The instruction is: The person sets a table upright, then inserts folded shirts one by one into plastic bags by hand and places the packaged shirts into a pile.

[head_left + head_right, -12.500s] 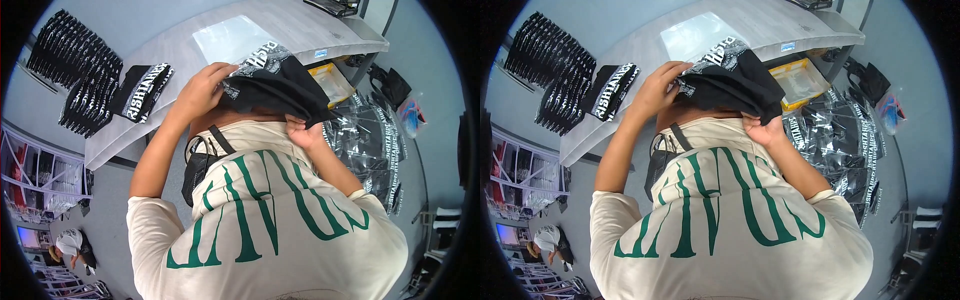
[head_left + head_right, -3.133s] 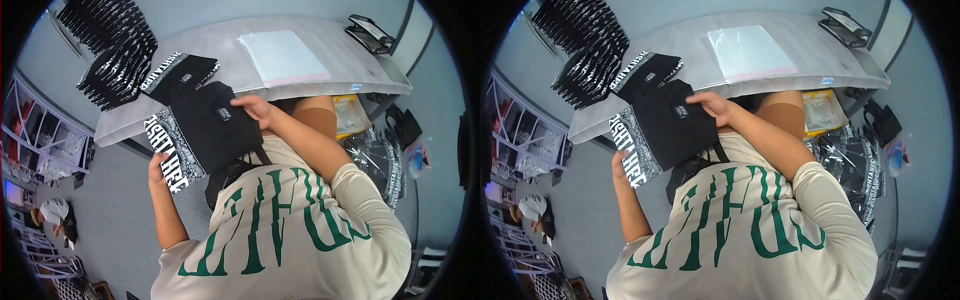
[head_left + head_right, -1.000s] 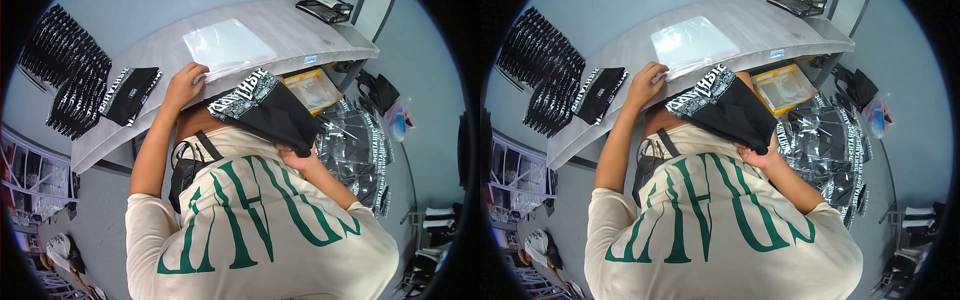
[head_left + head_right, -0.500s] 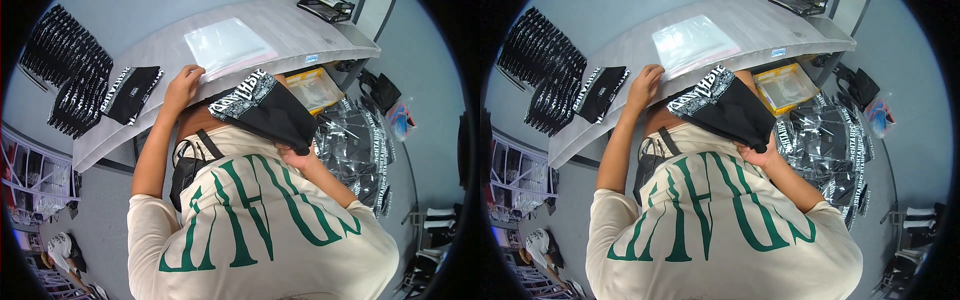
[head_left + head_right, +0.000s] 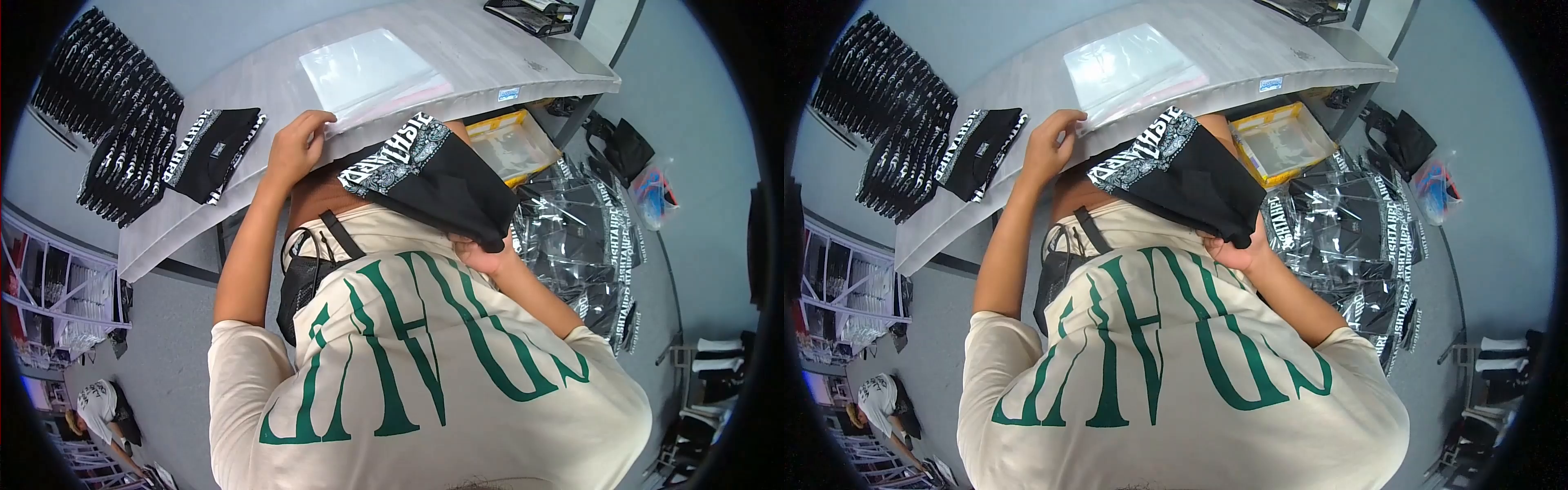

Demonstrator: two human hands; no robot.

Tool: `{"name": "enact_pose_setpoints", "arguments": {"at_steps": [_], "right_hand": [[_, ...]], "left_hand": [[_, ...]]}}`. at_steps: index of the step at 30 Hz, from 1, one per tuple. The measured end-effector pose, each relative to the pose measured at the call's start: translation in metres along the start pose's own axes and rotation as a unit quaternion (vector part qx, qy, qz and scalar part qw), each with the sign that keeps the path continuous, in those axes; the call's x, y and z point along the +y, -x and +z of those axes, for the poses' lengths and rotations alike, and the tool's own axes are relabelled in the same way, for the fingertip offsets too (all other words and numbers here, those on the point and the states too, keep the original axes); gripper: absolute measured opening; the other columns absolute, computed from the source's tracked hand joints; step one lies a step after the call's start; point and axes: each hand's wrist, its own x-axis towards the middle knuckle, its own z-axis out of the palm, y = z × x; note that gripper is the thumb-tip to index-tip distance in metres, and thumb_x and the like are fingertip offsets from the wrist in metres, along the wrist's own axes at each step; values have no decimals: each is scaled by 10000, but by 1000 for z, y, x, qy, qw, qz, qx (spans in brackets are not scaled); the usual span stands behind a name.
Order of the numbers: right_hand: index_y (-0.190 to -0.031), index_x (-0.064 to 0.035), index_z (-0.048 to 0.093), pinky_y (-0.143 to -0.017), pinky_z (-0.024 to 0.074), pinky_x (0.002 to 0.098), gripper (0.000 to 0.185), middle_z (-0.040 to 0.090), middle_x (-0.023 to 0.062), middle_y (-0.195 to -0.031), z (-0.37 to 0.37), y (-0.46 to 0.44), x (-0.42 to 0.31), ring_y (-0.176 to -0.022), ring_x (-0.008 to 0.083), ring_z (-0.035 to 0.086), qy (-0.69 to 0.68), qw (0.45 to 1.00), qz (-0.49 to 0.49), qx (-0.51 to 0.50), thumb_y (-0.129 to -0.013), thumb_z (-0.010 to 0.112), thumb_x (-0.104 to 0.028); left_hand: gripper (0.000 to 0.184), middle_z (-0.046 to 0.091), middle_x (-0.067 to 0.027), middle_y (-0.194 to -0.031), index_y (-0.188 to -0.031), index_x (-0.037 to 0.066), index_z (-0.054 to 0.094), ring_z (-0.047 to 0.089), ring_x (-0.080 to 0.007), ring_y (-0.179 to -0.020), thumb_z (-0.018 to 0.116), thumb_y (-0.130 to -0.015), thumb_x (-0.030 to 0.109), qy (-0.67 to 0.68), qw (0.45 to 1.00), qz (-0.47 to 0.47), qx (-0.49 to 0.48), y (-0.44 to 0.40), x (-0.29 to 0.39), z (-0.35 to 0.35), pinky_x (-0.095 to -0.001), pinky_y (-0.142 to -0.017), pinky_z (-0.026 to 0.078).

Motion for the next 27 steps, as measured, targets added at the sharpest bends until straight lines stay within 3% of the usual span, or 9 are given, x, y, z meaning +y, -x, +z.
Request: {"name": "enact_pose_setpoints", "arguments": {"at_steps": [6,8,12,15,17,18,22,25,27], "right_hand": [[-1181,-34,575,-529,480,262,519,625,121,-982,2,1,1,-681,197,530,-5,1000,-12,24,-866,603,-445],[-1209,-67,567,-512,449,272,611,605,101,-941,0,2,0,-637,214,481,-28,998,-7,53,-884,477,-576],[-1195,-75,590,-518,460,287,546,641,109,-1015,-9,15,-10,-653,208,532,-50,999,21,0,-900,493,-524],[-1194,-78,610,-614,551,320,481,656,124,-1156,-4,28,-13,-790,227,650,-56,996,66,2,-925,505,-462],[-1215,-75,616,-857,572,379,455,622,140,-1280,8,36,-9,-1036,244,667,-22,962,-6,274,-948,497,-424],[-1252,-65,596,-1044,474,400,469,613,131,-1299,6,40,-8,-1153,284,619,-36,977,9,212,-971,462,-417],[-1282,-71,581,-1104,409,422,474,610,128,-1306,9,26,3,-1200,280,589,-28,975,-11,221,-984,428,-405],[-1223,-90,602,-943,531,395,422,635,107,-1265,23,6,2,-1054,226,654,-103,971,-14,216,-978,421,-382],[-923,-68,617,-392,450,260,292,654,63,-869,32,-6,3,-522,122,526,-101,994,19,23,-973,469,-316]], "left_hand": [[185,703,-101,-988,-1024,55,684,700,-244,-859,582,-872,28,14,999,-48,-6,-5,7,-1,-355,-701,555],[171,708,-104,-975,-1019,54,691,703,-223,-855,618,-865,43,44,999,-11,28,-5,-3,3,-311,-665,552],[165,712,-105,-957,-1013,54,698,705,-213,-858,643,-858,58,3,999,-13,51,-9,-4,2,-301,-661,555],[182,710,-103,-983,-1034,62,698,705,-217,-862,649,-859,69,8,997,-67,36,-12,5,-2,-316,-686,558],[226,702,-93,-1028,-1078,84,686,705,-218,-867,668,-853,87,-15,998,-54,25,-14,9,-2,-324,-715,560],[226,702,-93,-1028,-1078,84,686,705,-218,-867,668,-853,87,-14,998,-53,24,-15,9,0,-324,-715,560],[348,677,-78,-1114,-1174,112,634,689,-232,-939,696,-831,104,-113,989,55,73,-16,12,1,-341,-744,559],[398,664,-80,-1147,-1203,108,612,671,-253,-986,708,-817,104,-144,979,99,103,-19,22,-4,-355,-762,557],[414,659,-85,-1159,-1210,101,606,663,-263,-1003,713,-811,101,-145,976,115,115,-20,31,-8,-361,-769,555]]}}
